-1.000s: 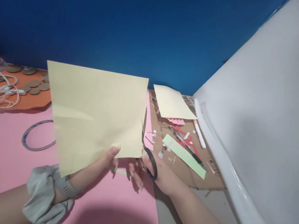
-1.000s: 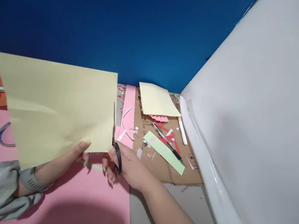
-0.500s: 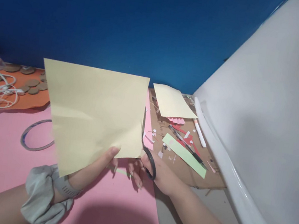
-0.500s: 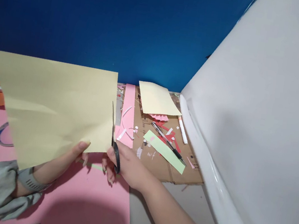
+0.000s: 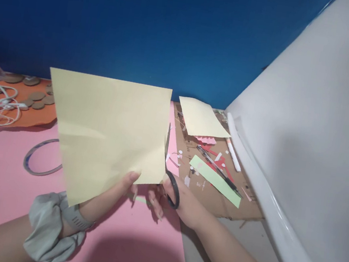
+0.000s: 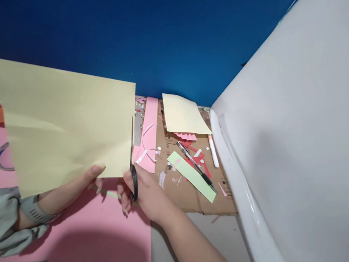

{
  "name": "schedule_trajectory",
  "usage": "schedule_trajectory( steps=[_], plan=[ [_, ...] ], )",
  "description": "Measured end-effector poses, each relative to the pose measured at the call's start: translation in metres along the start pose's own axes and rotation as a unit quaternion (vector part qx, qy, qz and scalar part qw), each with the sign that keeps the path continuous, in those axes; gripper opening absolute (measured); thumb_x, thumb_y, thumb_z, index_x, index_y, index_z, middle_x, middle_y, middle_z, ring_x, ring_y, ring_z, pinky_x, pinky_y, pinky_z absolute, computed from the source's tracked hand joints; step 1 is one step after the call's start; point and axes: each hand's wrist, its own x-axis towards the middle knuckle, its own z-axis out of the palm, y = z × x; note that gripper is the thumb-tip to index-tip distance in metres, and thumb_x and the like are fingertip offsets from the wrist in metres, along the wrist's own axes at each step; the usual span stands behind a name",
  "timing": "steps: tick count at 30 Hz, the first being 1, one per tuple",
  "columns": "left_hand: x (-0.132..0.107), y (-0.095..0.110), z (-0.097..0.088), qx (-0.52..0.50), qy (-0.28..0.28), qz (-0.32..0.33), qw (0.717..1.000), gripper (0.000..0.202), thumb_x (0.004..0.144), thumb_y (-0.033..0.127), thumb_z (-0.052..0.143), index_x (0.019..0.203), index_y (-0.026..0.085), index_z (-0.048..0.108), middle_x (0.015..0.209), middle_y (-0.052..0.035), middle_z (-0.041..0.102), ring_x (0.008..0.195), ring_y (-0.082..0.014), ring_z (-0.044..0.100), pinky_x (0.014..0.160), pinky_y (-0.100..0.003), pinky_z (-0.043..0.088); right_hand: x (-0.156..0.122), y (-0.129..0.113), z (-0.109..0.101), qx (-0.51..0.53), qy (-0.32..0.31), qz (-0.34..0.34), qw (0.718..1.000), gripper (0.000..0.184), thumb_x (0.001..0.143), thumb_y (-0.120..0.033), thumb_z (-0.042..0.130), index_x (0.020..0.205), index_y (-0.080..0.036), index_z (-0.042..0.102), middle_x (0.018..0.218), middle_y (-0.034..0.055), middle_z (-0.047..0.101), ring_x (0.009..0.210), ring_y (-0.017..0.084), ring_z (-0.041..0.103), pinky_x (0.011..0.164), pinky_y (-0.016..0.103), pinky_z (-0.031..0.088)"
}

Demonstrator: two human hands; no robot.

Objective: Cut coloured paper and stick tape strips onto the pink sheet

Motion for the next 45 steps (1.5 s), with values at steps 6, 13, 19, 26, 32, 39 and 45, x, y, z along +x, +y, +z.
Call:
schedule_trajectory(
  steps=[6, 13, 19, 26, 32, 39, 45],
  plan=[
    [-0.0008, 0.0031, 0.0009, -0.032, -0.012, 0.002, 0.999, 0.055, 0.082, 0.063, 0.04, 0.046, 0.022, 0.049, 0.053, -0.0006, 0.056, 0.057, -0.0157, 0.054, 0.07, -0.029, 0.046, 0.0016, 0.0023, 0.0012, -0.001, -0.002, -0.011, 1.0, 0.05, 0.083, -0.068, 0.041, 0.077, -0.018, 0.043, 0.063, -0.0048, 0.048, 0.043, 0.007, 0.05, 0.043, 0.023, 0.041],
    [-0.0021, 0.0066, 0.0002, -0.008, -0.002, 0.011, 1.0, 0.058, 0.083, 0.063, 0.036, 0.044, 0.022, 0.05, 0.052, -0.0009, 0.054, 0.057, -0.0163, 0.052, 0.076, -0.03, 0.046, 0.002, 0.0039, 0.0045, 0.015, 0.015, 0.002, 1.0, 0.046, 0.085, -0.065, 0.041, 0.079, -0.02, 0.04, 0.057, -0.0055, 0.048, 0.042, 0.009, 0.047, 0.044, 0.025, 0.043],
    [0.0006, -0.0013, -0.0013, -0.01, -0.007, 0.008, 1.0, 0.059, 0.085, 0.063, 0.034, 0.046, 0.022, 0.051, 0.053, -0.0016, 0.057, 0.058, -0.0173, 0.055, 0.073, -0.031, 0.046, 0.0008, 0.0034, 0.0017, 0.002, -0.006, -0.017, 1.0, 0.05, 0.083, -0.069, 0.04, 0.079, -0.019, 0.042, 0.06, -0.0039, 0.049, 0.043, 0.009, 0.049, 0.044, 0.024, 0.042],
    [0.0004, 0.0026, 0.0009, -0.029, -0.004, -0.008, 1.0, 0.058, 0.081, 0.066, 0.037, 0.046, 0.022, 0.049, 0.053, -0.0012, 0.057, 0.059, -0.017, 0.055, 0.072, -0.03, 0.046, -0.0015, 0.0017, -0.0019, -0.025, -0.027, -0.036, 0.999, 0.056, 0.079, -0.072, 0.04, 0.091, -0.018, 0.045, 0.055, -0.0026, 0.054, 0.045, 0.011, 0.051, 0.043, 0.024, 0.041],
    [-0.0004, 0.0045, 0.0012, -0.033, -0.007, -0.018, 0.999, 0.056, 0.079, 0.066, 0.04, 0.046, 0.022, 0.051, 0.053, -0.0013, 0.057, 0.058, -0.017, 0.054, 0.071, -0.03, 0.047, -0.0001, 0.0015, -0.0007, -0.033, -0.02, -0.035, 0.999, 0.056, 0.079, -0.073, 0.038, 0.085, -0.018, 0.045, 0.054, -0.0033, 0.052, 0.043, 0.011, 0.051, 0.041, 0.023, 0.04],
    [-0.0013, 0.0036, -0.0001, -0.011, -0.005, 0.002, 1.0, 0.059, 0.082, 0.065, 0.037, 0.044, 0.022, 0.052, 0.053, -0.0023, 0.058, 0.061, -0.0186, 0.055, 0.078, -0.032, 0.046, 0.0009, -0.0014, 0.0013, -0.046, 0.004, -0.039, 0.998, 0.054, 0.079, -0.073, 0.039, 0.081, -0.019, 0.043, 0.056, -0.0038, 0.05, 0.042, 0.009, 0.048, 0.041, 0.023, 0.039],
    [-0.0001, 0.0026, -0.0007, -0.023, -0.019, -0.004, 1.0, 0.057, 0.082, 0.064, 0.037, 0.047, 0.022, 0.052, 0.055, -0.002, 0.058, 0.062, -0.0183, 0.056, 0.073, -0.03, 0.046, 0.0015, -0.0015, 0.0021, -0.041, 0.008, -0.036, 0.998, 0.056, 0.076, -0.076, 0.04, 0.081, -0.021, 0.04, 0.053, -0.0047, 0.049, 0.042, 0.01, 0.048, 0.041, 0.024, 0.039]
  ],
)
